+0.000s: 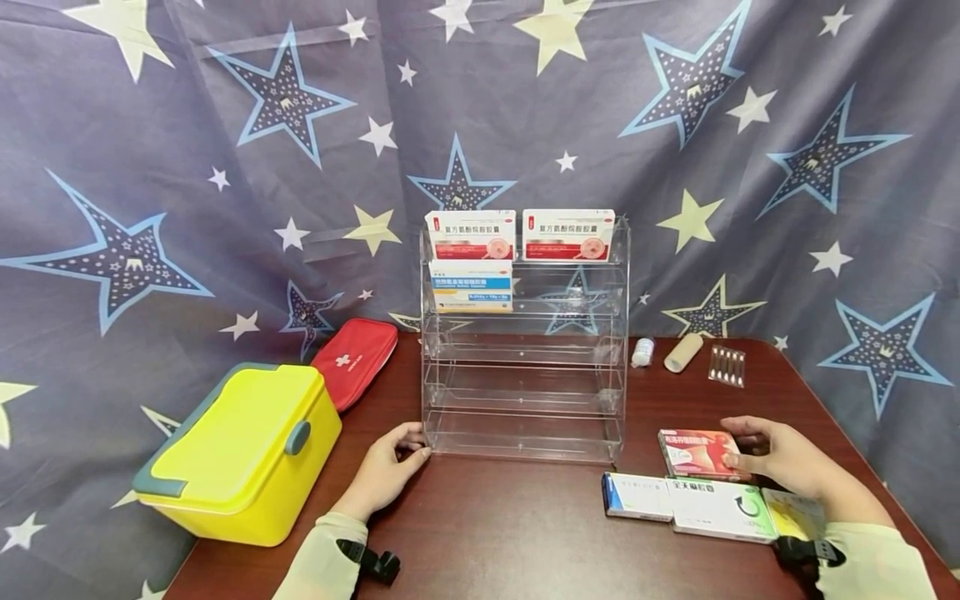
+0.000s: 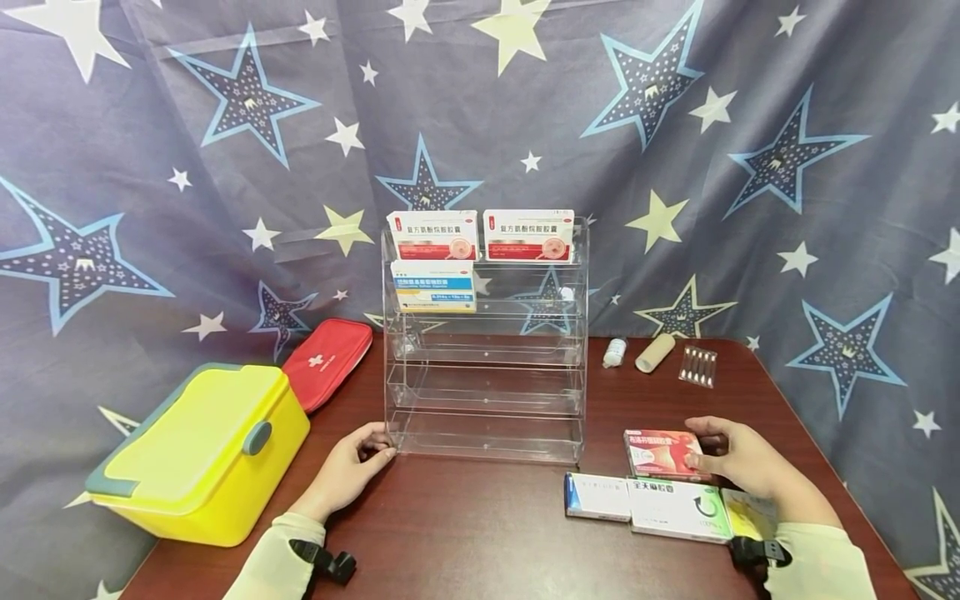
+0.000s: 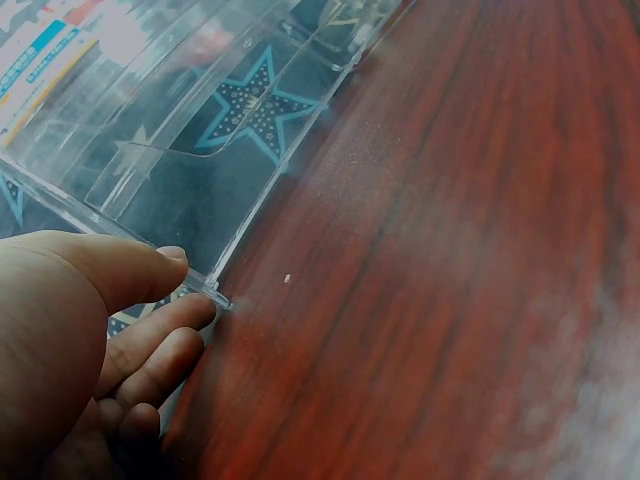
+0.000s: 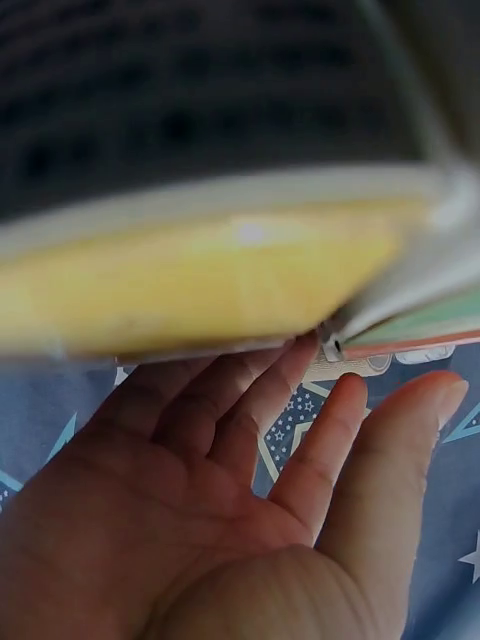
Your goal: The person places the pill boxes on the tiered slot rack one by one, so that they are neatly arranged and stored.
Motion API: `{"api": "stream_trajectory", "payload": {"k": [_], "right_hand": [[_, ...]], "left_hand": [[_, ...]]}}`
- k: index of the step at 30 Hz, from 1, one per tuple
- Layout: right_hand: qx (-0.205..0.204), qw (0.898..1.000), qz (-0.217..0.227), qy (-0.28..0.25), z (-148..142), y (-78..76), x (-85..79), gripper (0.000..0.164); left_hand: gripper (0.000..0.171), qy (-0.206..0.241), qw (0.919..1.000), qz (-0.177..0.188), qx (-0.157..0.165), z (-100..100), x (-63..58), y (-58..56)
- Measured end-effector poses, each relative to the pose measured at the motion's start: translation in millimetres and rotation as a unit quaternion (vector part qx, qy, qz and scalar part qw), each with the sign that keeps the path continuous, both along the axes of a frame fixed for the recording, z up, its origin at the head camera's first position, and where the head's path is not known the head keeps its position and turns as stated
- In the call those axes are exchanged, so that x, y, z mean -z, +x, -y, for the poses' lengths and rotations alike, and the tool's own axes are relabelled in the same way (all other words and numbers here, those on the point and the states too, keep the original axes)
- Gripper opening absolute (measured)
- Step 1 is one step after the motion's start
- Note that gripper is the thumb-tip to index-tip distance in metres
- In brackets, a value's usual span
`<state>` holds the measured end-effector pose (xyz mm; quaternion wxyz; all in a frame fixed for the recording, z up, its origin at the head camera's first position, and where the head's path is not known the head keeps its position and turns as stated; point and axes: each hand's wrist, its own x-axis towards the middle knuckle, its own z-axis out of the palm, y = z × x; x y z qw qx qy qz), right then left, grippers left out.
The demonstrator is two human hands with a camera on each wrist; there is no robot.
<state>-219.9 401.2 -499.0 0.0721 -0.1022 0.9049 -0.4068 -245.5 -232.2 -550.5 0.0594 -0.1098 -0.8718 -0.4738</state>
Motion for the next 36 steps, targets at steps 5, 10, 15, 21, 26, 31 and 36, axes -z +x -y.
{"api": "stream_trajectory", "payload": {"k": [5, 10, 15, 21, 26, 31, 36], "right_hand": [[-0.006, 1.000, -0.006, 0.017, -0.6, 0.2, 3.1, 0.065], [-0.013, 0.999, -0.025, 0.045, -1.8, -0.4, 4.1, 0.064], [-0.015, 0.998, -0.038, 0.052, -1.6, -0.2, 3.9, 0.060], [-0.007, 0.999, -0.040, 0.029, -0.6, 0.3, 6.2, 0.054], [0.009, 0.999, -0.037, 0.016, -1.3, 2.2, 5.9, 0.052], [0.037, 0.997, -0.052, 0.031, -1.6, 3.1, 3.5, 0.045], [0.056, 0.996, -0.067, 0.036, -2.2, 3.8, 1.5, 0.037]], "left_hand": [[0.035, 0.001, 1.0000, -0.007, 0.002, -0.1, 0.4, 0.6], [0.035, 0.008, 0.9999, -0.011, 0.005, -0.3, 1.0, 0.0], [0.034, 0.015, 0.9998, -0.011, 0.009, -0.2, 1.1, -0.9], [0.033, 0.011, 0.9998, -0.016, 0.007, -0.2, 0.9, 0.2], [0.034, 0.003, 0.9996, -0.028, 0.006, -0.6, 1.1, 0.8], [0.034, 0.003, 0.9995, -0.031, 0.006, -0.8, 2.0, 0.1], [0.034, 0.003, 0.9997, -0.022, 0.005, -0.2, 2.0, -0.6]]}}
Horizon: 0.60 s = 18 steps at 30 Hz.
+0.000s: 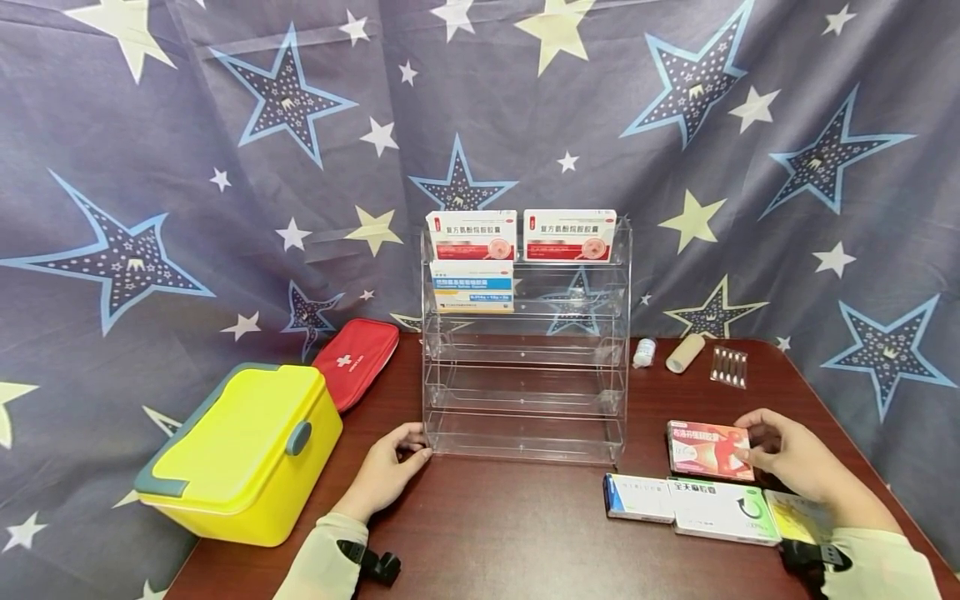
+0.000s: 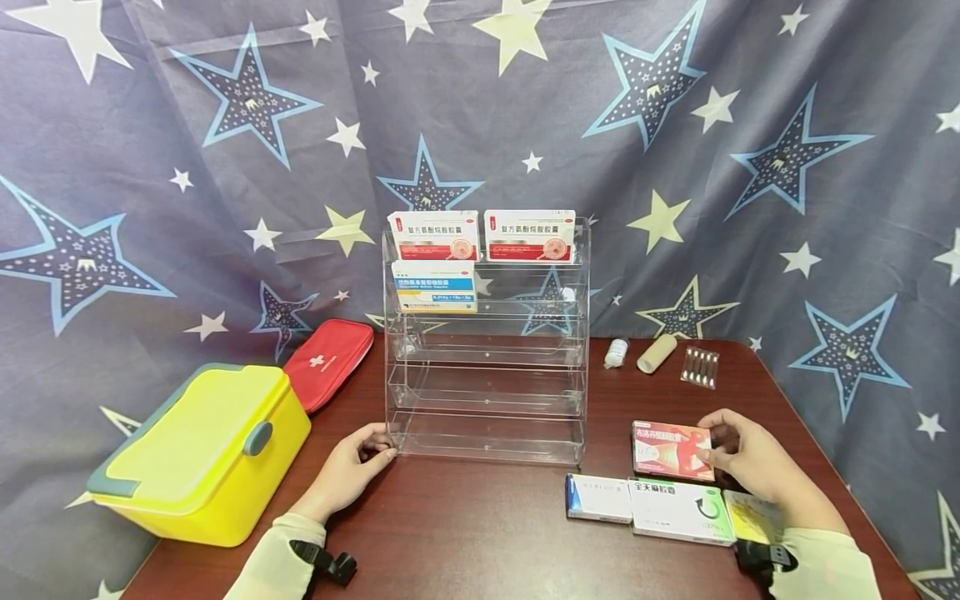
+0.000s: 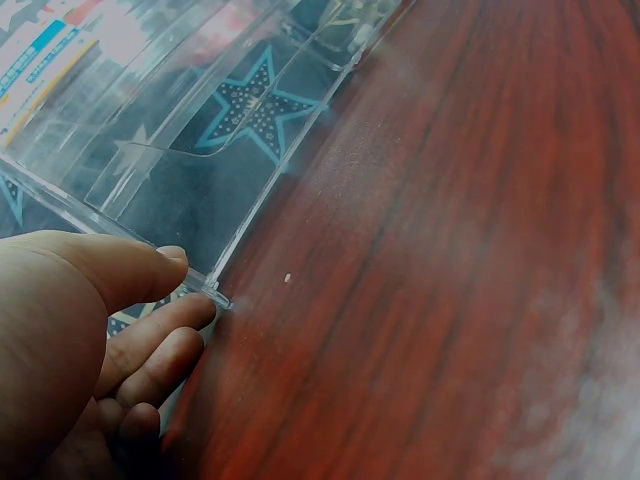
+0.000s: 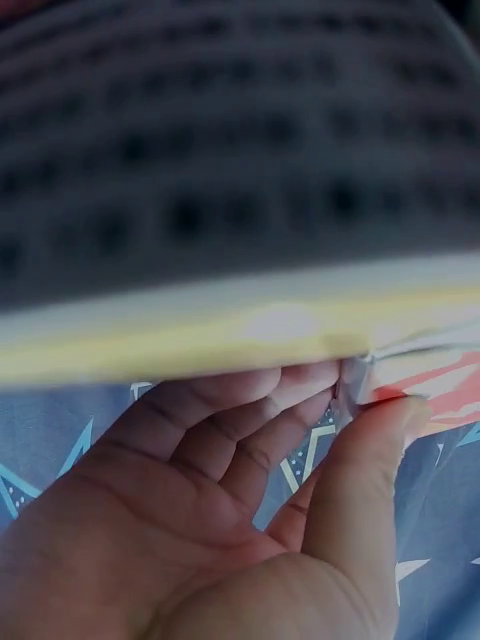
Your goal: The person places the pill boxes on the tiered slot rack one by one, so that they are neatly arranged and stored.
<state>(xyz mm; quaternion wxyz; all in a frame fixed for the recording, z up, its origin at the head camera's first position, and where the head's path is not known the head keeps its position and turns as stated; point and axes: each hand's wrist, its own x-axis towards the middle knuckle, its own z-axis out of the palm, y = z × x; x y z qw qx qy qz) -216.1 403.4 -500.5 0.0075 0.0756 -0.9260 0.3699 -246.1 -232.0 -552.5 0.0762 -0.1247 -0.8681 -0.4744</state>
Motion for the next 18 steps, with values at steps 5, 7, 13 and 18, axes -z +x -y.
{"api": "stream_trajectory", "payload": {"k": [5, 7, 13, 18], "right_hand": [[0.012, 1.000, -0.014, -0.003, -1, 1.2, -1.4, 0.032], [0.021, 0.999, -0.028, -0.008, -3, 0.8, -1.7, 0.029], [0.062, 0.993, -0.096, -0.029, -8, -1.1, -8.6, 0.025], [0.091, 0.979, -0.168, -0.076, -3, -1.6, -44.9, 0.024]], "left_hand": [[0.034, 0.006, 0.9998, 0.018, -0.001, 0, -1.7, 0.5], [0.033, 0.008, 0.9997, 0.021, -0.001, 0, -2.3, 0.6], [0.033, 0.006, 0.9998, 0.019, -0.004, 0, -2.1, 0.4], [0.033, 0.005, 0.9998, 0.020, -0.002, 0, -2.9, 1.0]]}}
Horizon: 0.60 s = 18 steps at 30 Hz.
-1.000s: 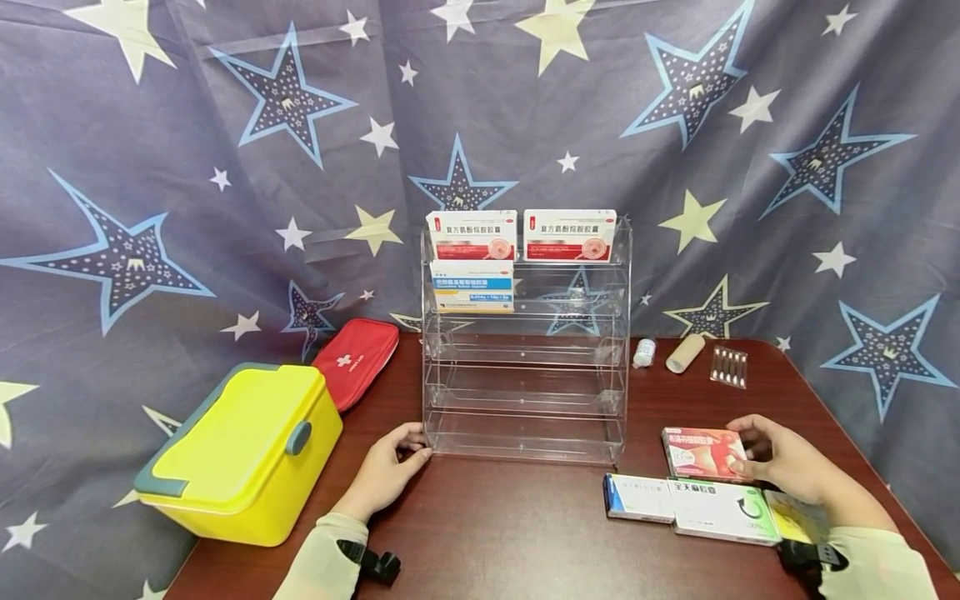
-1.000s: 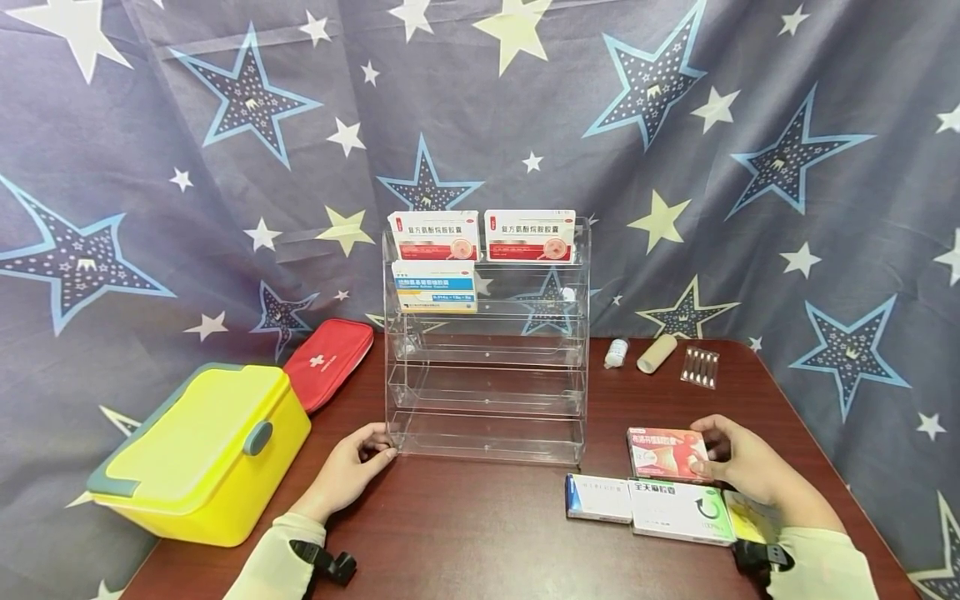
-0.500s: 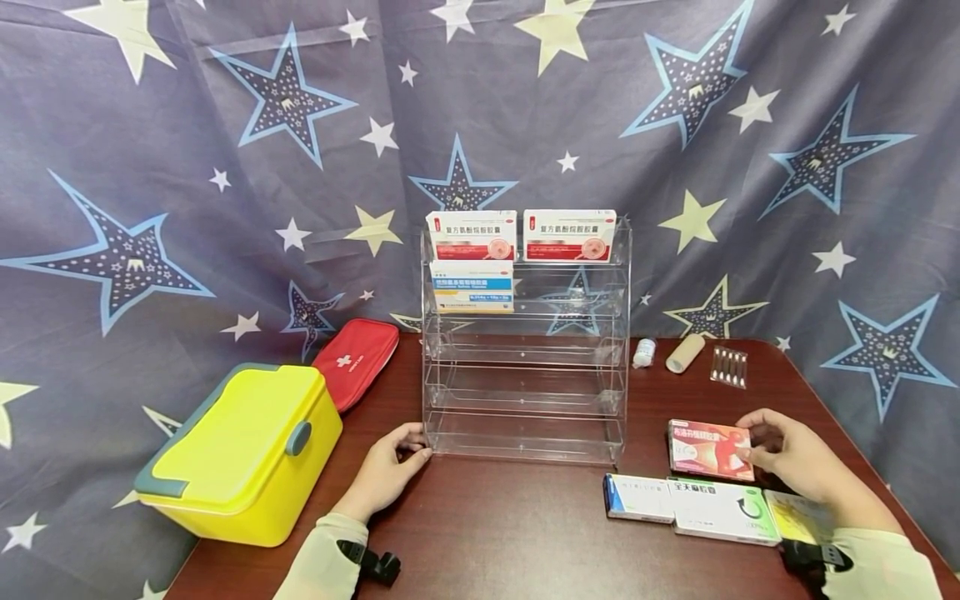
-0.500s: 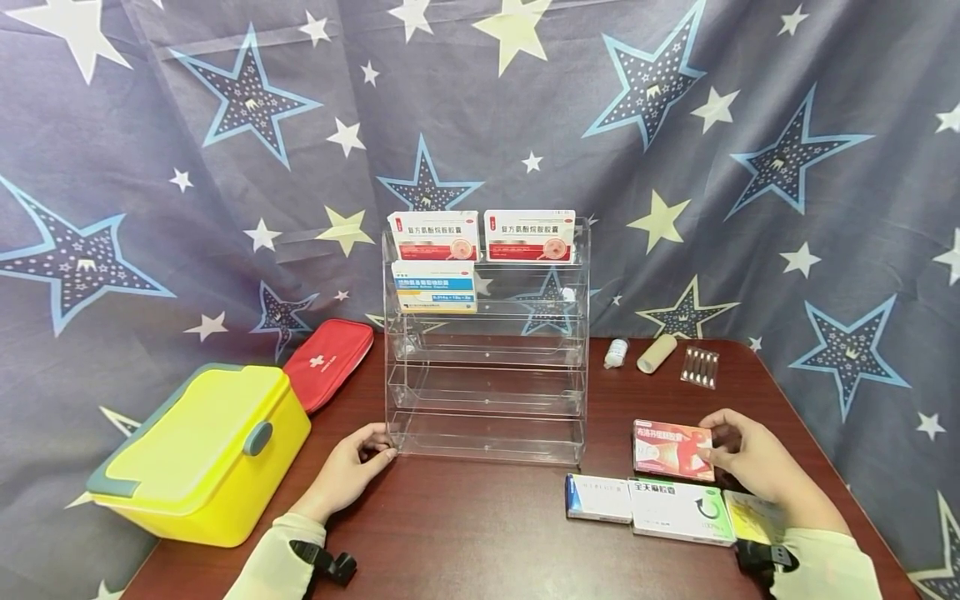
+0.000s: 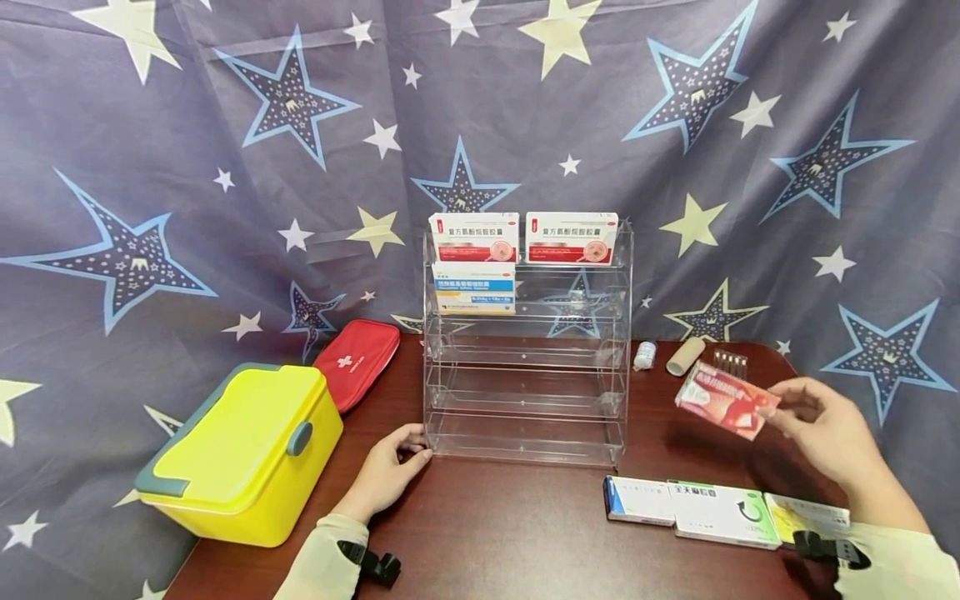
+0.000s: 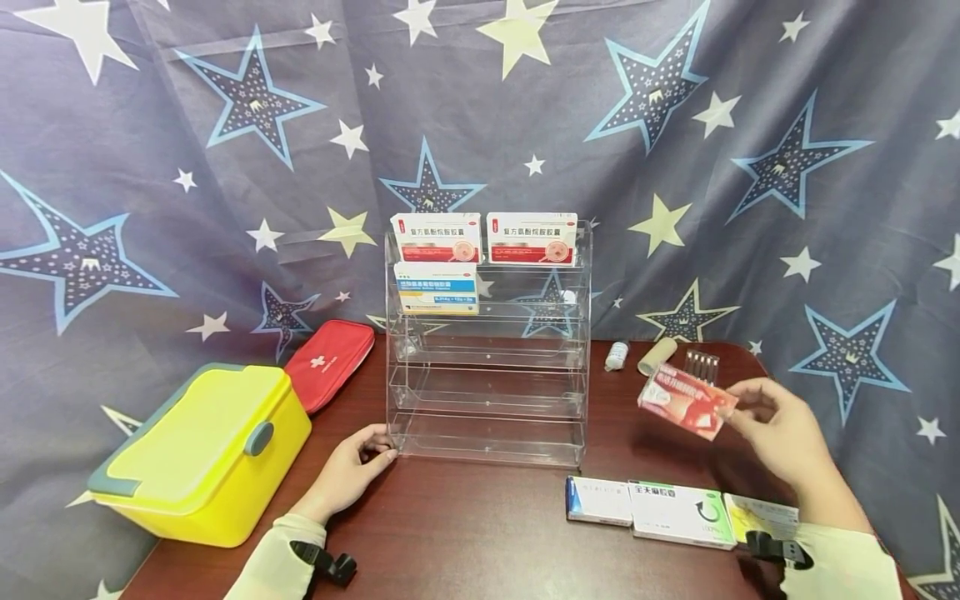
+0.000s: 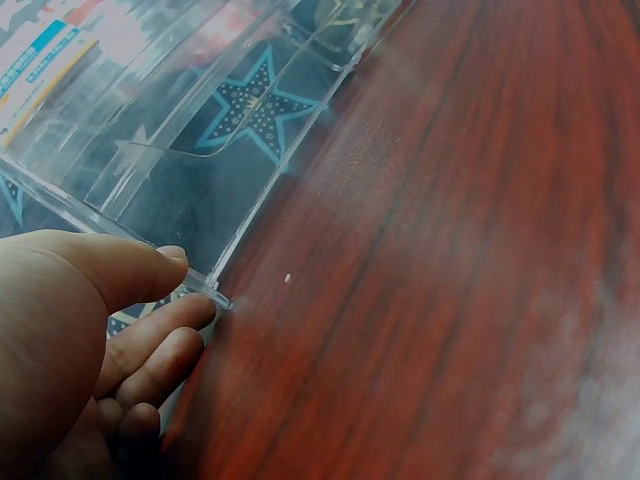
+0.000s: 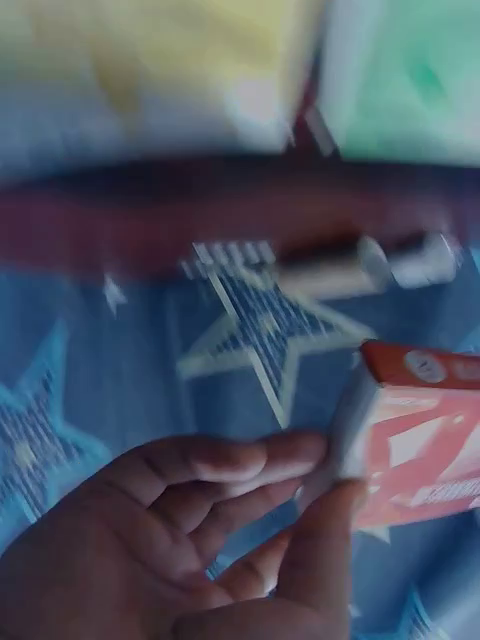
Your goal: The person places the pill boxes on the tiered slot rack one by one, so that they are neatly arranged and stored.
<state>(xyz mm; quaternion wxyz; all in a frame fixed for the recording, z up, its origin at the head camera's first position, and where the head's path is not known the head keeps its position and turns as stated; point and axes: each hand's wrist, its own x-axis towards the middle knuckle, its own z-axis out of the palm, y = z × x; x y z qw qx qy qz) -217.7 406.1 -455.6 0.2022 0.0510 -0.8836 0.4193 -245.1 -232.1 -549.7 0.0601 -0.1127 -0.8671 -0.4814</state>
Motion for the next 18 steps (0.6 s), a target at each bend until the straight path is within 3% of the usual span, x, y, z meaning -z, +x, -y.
{"api": "stream_trajectory", "payload": {"k": [5, 9, 13, 18], "right_hand": [[-0.004, 0.996, -0.061, -0.064, 22, -4.9, -61.8, 0.023], [-0.013, 0.993, -0.064, -0.102, 49, -13.3, -115.1, 0.023], [-0.026, 0.992, -0.085, -0.092, 81, -31.5, -154.9, 0.024], [-0.045, 0.992, -0.114, -0.035, 126, -62.4, -184.5, 0.023]], "left_hand": [[0.033, 0.003, 1.0000, -0.001, 0.004, 0, -0.7, -0.4], [0.034, 0.002, 1.0000, -0.007, 0.006, 0, -0.3, -1.6], [0.034, -0.003, 0.9999, -0.012, 0.005, 0, 0.6, -1.6], [0.034, -0.007, 0.9997, -0.022, 0.000, -1, 1.8, -0.2]]}}
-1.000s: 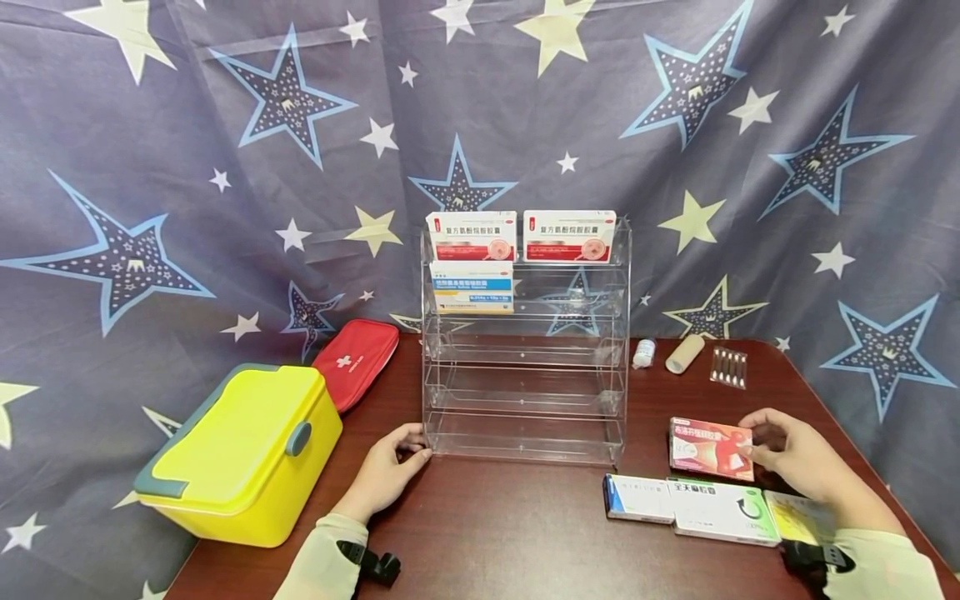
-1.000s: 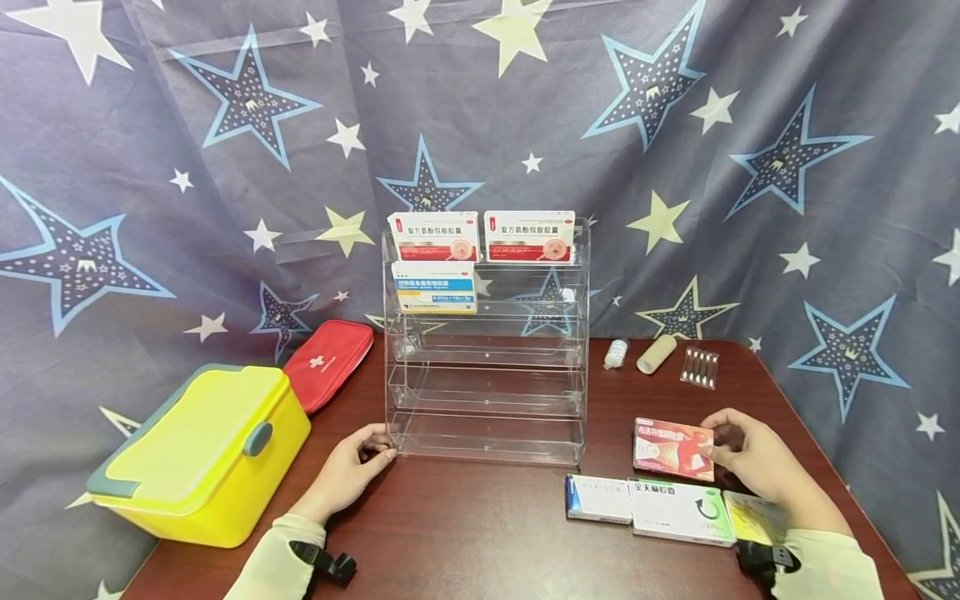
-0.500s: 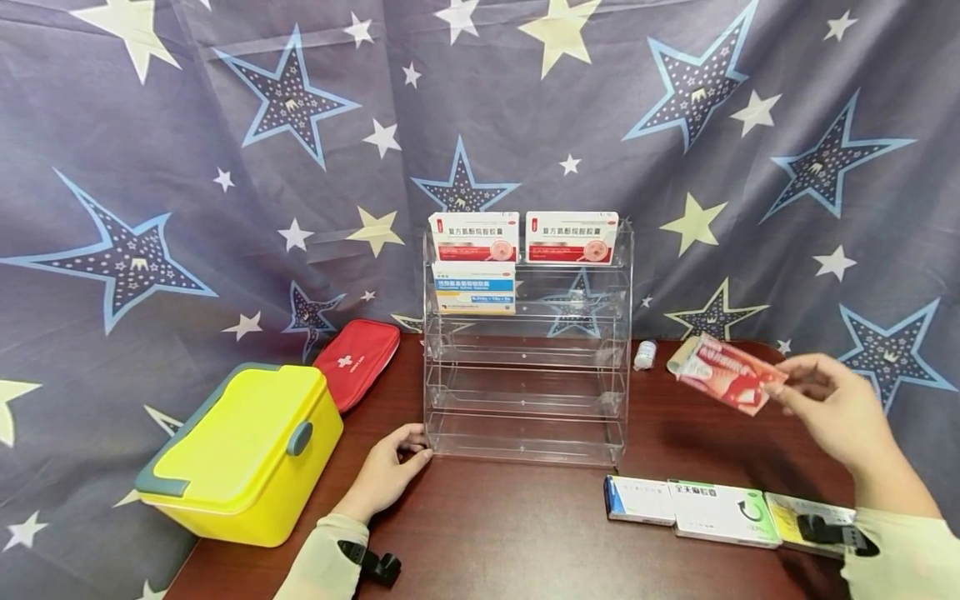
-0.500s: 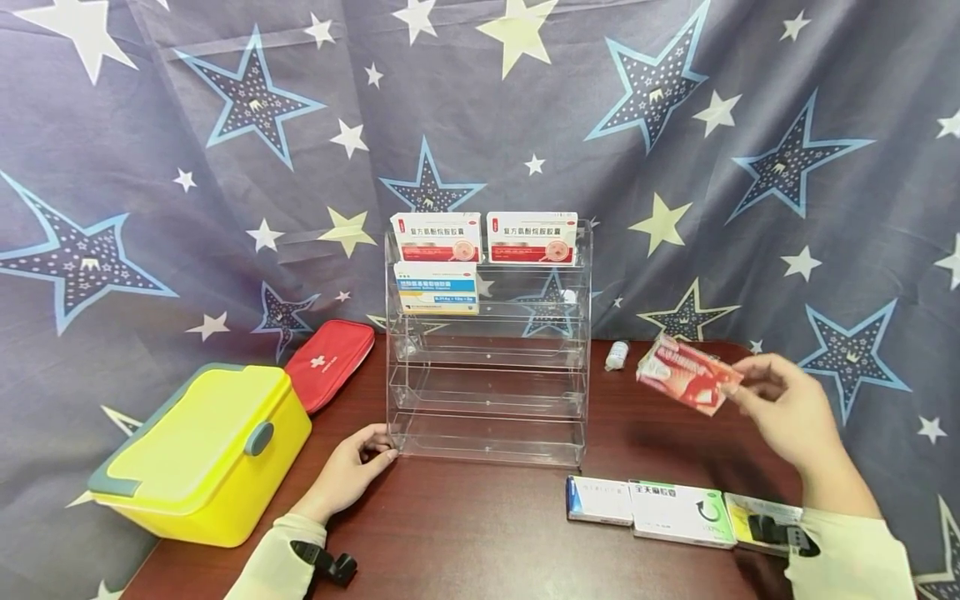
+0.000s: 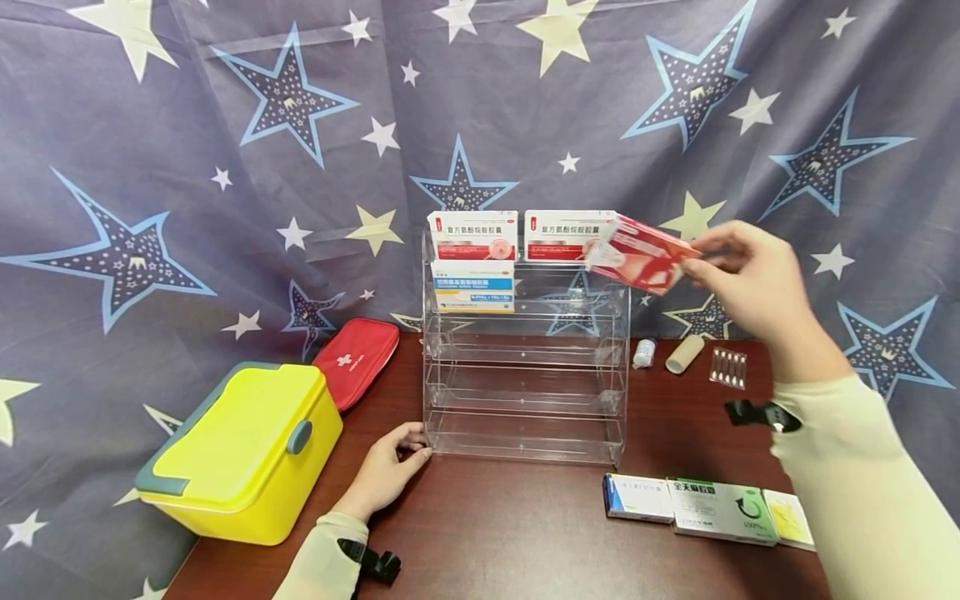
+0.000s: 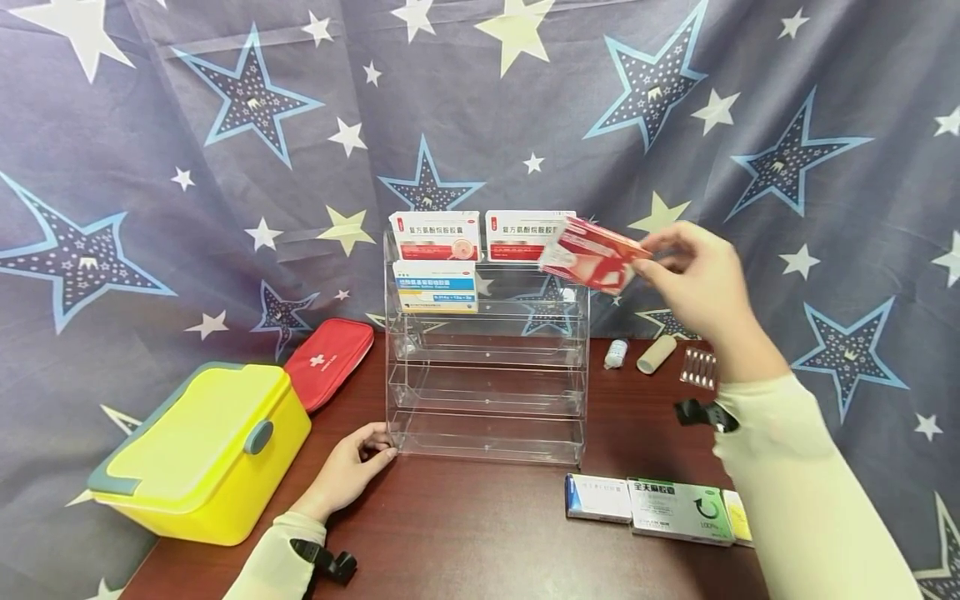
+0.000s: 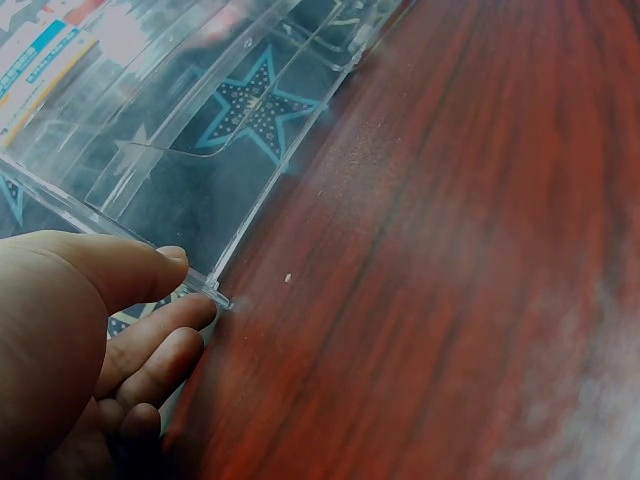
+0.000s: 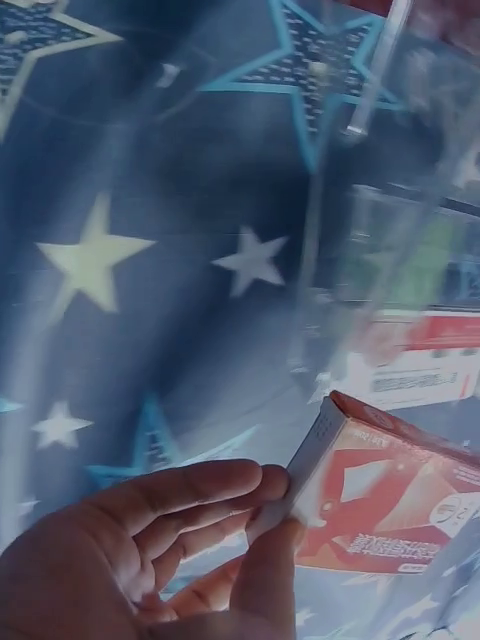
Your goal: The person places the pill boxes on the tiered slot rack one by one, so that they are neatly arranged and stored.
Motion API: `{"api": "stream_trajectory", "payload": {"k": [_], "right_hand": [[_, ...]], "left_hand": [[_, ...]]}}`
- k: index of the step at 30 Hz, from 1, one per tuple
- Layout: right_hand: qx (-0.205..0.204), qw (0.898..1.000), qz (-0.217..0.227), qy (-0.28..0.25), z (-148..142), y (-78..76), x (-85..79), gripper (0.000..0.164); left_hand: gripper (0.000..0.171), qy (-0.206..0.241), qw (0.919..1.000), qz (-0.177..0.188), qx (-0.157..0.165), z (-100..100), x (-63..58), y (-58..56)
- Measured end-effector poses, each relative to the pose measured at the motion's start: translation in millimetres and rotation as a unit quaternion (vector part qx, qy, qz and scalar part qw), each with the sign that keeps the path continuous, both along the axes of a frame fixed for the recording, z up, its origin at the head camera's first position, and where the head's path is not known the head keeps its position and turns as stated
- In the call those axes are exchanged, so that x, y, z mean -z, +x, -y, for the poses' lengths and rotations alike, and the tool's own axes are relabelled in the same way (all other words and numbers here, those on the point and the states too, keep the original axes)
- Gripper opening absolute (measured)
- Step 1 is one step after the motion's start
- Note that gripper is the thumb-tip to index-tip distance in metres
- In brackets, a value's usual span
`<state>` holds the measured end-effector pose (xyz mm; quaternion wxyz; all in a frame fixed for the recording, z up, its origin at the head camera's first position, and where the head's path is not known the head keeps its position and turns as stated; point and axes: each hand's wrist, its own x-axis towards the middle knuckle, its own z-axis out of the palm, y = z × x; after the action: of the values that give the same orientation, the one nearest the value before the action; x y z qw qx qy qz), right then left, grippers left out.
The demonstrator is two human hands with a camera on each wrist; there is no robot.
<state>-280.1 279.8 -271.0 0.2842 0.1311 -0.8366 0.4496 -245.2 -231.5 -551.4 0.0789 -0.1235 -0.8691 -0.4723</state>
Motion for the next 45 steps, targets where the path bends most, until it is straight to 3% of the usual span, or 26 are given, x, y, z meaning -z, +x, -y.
{"api": "stream_trajectory", "payload": {"k": [7, 15, 28, 45], "right_hand": [[0.017, 0.997, 0.018, 0.071, 50, -32.0, -13.2, 0.018], [0.020, 0.989, 0.040, 0.140, 78, -53.0, 1.1, 0.012], [0.023, 0.975, 0.030, 0.219, 88, -60.0, 16.7, 0.012], [0.013, 0.972, 0.053, 0.230, 92, -57.9, 19.4, 0.011]], "left_hand": [[0.034, 0.006, 1.0000, 0.000, 0.005, 0, 0.6, 1.7], [0.036, 0.005, 1.0000, 0.004, 0.005, 0, 0.8, -0.2], [0.036, 0.010, 0.9998, 0.018, 0.007, 1, 1.6, -1.5], [0.036, 0.007, 0.9998, 0.017, 0.005, 1, 0.1, -0.2]]}}
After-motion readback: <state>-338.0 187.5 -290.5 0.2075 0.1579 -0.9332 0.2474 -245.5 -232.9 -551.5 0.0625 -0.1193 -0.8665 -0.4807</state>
